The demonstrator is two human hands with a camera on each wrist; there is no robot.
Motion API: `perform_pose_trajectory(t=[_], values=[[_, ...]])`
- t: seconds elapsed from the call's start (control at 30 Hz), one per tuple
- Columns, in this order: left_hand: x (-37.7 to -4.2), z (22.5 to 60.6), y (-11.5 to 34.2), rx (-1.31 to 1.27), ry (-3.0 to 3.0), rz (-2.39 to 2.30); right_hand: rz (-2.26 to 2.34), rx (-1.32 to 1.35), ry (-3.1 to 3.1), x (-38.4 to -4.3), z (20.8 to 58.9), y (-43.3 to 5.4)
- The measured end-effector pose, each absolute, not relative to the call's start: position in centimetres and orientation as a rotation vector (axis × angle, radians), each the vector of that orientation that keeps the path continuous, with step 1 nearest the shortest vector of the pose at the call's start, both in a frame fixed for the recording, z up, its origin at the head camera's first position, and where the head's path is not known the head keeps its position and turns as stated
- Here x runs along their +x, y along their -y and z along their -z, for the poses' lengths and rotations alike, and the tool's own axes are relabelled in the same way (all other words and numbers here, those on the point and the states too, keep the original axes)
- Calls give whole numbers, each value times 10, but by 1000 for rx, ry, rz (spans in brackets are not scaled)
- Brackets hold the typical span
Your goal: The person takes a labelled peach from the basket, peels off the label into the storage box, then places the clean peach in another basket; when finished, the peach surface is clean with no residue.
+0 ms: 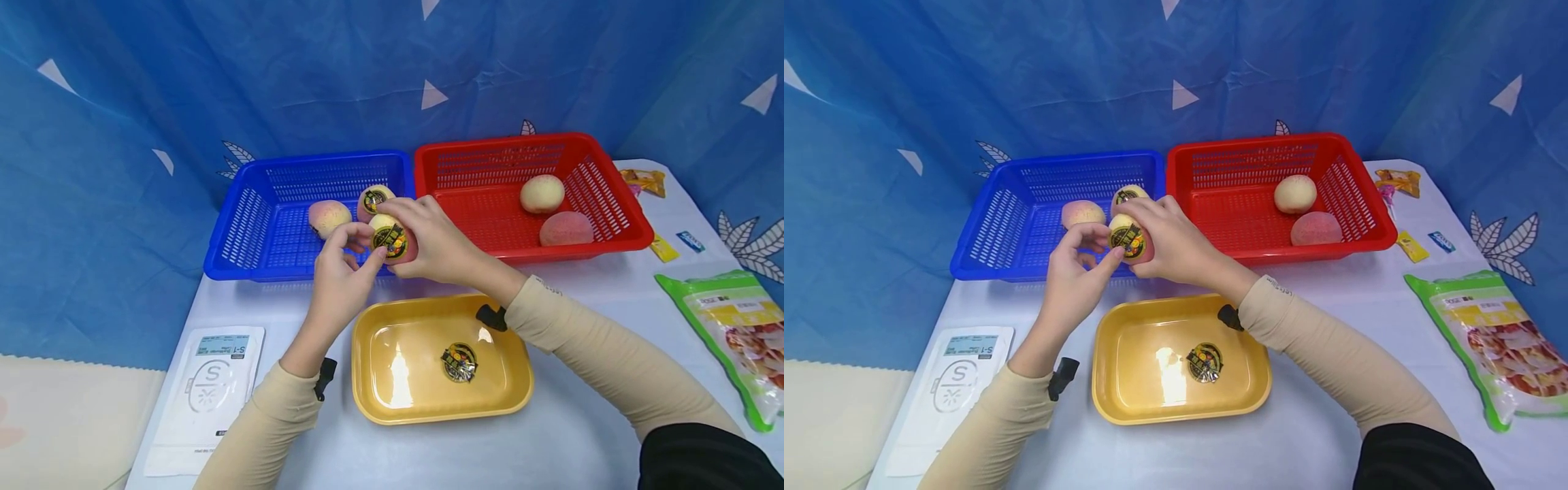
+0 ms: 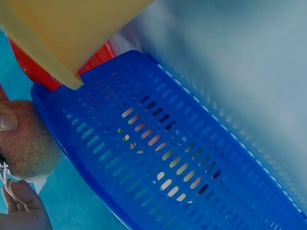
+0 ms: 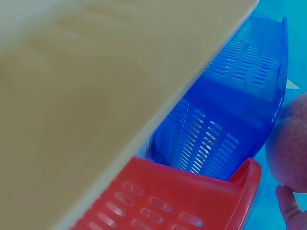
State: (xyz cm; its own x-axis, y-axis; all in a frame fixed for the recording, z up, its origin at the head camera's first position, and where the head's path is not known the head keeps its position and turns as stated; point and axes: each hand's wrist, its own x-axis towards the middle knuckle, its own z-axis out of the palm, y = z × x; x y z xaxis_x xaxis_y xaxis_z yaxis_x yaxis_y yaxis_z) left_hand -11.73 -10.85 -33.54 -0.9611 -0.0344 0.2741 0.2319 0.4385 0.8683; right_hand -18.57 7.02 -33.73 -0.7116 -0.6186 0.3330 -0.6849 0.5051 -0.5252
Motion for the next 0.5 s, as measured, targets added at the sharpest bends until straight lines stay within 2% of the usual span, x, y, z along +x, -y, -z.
perform_pose_trajectory(t=[0.3, 0.5], values=[[-116, 334, 107, -299, 2402, 1654, -1000, 1179, 2601, -184, 337, -76], [-111, 331, 104, -285, 2450, 1601, -974, 1186, 2603, -181, 335, -80]])
